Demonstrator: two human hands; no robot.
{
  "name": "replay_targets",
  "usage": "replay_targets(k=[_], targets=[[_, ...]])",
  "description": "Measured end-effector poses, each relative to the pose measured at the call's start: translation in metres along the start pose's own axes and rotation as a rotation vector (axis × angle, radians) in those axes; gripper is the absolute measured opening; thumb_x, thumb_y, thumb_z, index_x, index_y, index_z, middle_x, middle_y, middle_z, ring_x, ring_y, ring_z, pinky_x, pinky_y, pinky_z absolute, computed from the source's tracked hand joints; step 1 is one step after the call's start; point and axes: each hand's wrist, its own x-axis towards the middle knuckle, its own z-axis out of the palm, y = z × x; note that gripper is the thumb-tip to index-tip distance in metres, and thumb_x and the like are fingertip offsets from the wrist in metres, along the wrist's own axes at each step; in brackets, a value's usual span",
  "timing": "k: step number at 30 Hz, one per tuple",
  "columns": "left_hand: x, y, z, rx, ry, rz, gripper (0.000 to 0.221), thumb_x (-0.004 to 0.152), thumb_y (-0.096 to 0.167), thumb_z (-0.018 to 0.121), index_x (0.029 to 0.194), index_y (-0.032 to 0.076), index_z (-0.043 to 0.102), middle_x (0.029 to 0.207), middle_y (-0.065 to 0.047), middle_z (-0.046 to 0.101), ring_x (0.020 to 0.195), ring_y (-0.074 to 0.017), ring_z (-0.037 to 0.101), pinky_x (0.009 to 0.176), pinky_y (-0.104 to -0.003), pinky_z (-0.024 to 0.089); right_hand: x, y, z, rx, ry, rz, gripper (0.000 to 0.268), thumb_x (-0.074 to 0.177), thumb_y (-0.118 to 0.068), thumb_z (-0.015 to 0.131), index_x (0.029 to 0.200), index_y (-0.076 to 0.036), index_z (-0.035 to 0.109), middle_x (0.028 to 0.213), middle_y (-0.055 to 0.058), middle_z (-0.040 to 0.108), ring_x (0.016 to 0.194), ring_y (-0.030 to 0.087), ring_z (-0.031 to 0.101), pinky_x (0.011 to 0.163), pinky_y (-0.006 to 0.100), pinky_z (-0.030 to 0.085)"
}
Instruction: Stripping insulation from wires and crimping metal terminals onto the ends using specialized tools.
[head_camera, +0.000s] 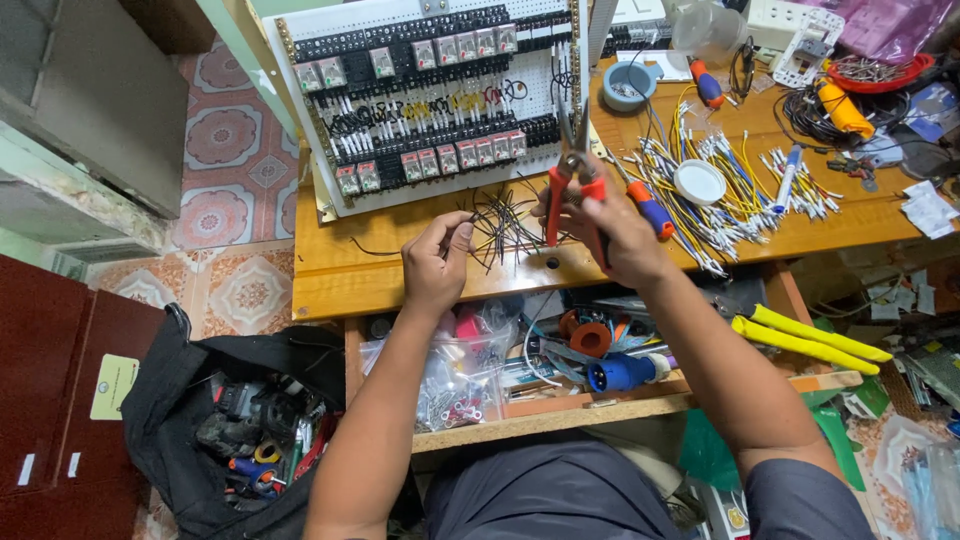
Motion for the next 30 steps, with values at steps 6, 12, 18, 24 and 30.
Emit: replay_targets(k=[6,12,18,24,30], targets=[[0.001,0.002,0.0,-0.181,0.04,-0.07,0.011,0.1,0.01,0.067,0.106,0.009,0.075,0.071,-0.007,0.073,0.064,-0.0157,0.069,0.066,-0.03,0.057,-0.004,0.017,0.018,-0.625,-0.147,-0.161,0.072,0.098,-0.031,0.058,0.163,-0.018,0.031,0.123,0.019,0.051,0.113,0.033,0.057,0.098,0.045,0.048],[-0.002,0.003,0.004,-0.287,0.025,-0.076,0.011,0.1,0.009,0.068,0.107,0.005,0.074,0.068,-0.009,0.07,0.063,-0.0132,0.067,0.065,-0.028,0.057,-0.013,0.005,0.039,-1.045,-0.178,-0.384,0.07,0.093,-0.03,0.069,0.158,-0.016,0.046,0.125,0.018,0.051,0.114,0.039,0.054,0.101,0.049,0.042],[-0.001,0.015,0.004,-0.288,-0.017,-0.03,0.008,0.099,0.014,0.07,0.103,0.008,0.075,0.062,-0.008,0.068,0.06,-0.0112,0.061,0.06,-0.026,0.053,-0.02,0.016,0.037,-1.232,-0.151,-0.447,0.076,0.085,-0.037,0.075,0.155,-0.021,0.05,0.121,0.016,0.054,0.108,0.039,0.055,0.093,0.048,0.041],[0.001,0.025,0.002,-0.224,-0.044,0.052,0.005,0.096,0.013,0.072,0.095,0.01,0.076,0.061,-0.008,0.068,0.056,-0.0169,0.061,0.059,-0.028,0.055,-0.024,0.011,0.045,-1.192,-0.163,-0.43,0.074,0.088,-0.037,0.073,0.155,-0.02,0.049,0.117,0.018,0.054,0.106,0.042,0.056,0.092,0.051,0.042],[0.001,0.03,0.003,-0.187,-0.046,0.101,0.006,0.096,0.013,0.072,0.093,0.011,0.076,0.062,-0.008,0.067,0.059,-0.025,0.065,0.063,-0.032,0.057,-0.027,0.018,0.042,-1.166,-0.158,-0.427,0.073,0.087,-0.036,0.075,0.154,-0.019,0.051,0.115,0.018,0.054,0.104,0.042,0.056,0.09,0.052,0.043]])
